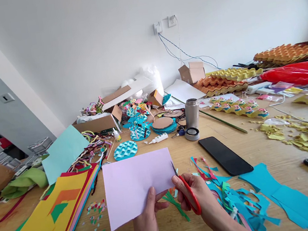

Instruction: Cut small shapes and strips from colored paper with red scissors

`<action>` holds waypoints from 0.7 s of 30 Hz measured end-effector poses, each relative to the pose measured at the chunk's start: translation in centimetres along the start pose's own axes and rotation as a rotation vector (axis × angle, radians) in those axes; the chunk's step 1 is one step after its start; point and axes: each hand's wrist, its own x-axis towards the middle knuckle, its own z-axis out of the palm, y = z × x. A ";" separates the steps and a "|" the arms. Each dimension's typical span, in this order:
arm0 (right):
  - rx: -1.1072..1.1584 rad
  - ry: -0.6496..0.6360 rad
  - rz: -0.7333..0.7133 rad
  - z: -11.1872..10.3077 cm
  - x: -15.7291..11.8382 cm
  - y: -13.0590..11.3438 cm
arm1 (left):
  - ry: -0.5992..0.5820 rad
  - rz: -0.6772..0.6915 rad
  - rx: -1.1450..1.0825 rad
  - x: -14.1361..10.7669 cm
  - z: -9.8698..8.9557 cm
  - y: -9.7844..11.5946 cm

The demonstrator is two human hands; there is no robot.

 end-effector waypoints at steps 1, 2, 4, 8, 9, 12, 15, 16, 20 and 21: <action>0.004 -0.004 0.001 0.0 0.0 0.0 | -0.003 -0.002 -0.003 0.0 0.0 0.0; 0.009 -0.009 -0.001 0.0 0.0 0.0 | -0.009 -0.006 -0.004 0.0 0.0 0.0; 0.019 -0.017 -0.011 0.0 0.0 -0.1 | -0.016 -0.014 -0.001 0.0 0.0 0.1; 0.015 -0.017 -0.017 0.0 0.0 -0.1 | -0.010 -0.002 0.003 0.0 0.1 0.1; 0.011 -0.015 -0.017 -0.1 0.0 -0.2 | -0.005 0.000 0.005 0.0 0.1 0.0; 0.000 -0.022 -0.021 -0.1 0.0 -0.3 | 0.001 0.005 0.011 0.0 0.1 -0.1; 0.002 -0.018 -0.023 -0.1 -0.1 -0.3 | 0.002 0.015 0.032 0.1 -0.1 -0.4; 0.008 -0.007 -0.024 0.0 -0.1 -0.4 | 0.001 0.015 0.043 0.0 -0.1 -0.4; 0.027 0.033 -0.020 0.0 0.0 -0.4 | 0.006 0.010 0.053 -0.1 -0.1 -0.5; 0.031 0.036 -0.018 0.0 0.0 -0.4 | 0.010 0.010 0.053 -0.1 -0.1 -0.5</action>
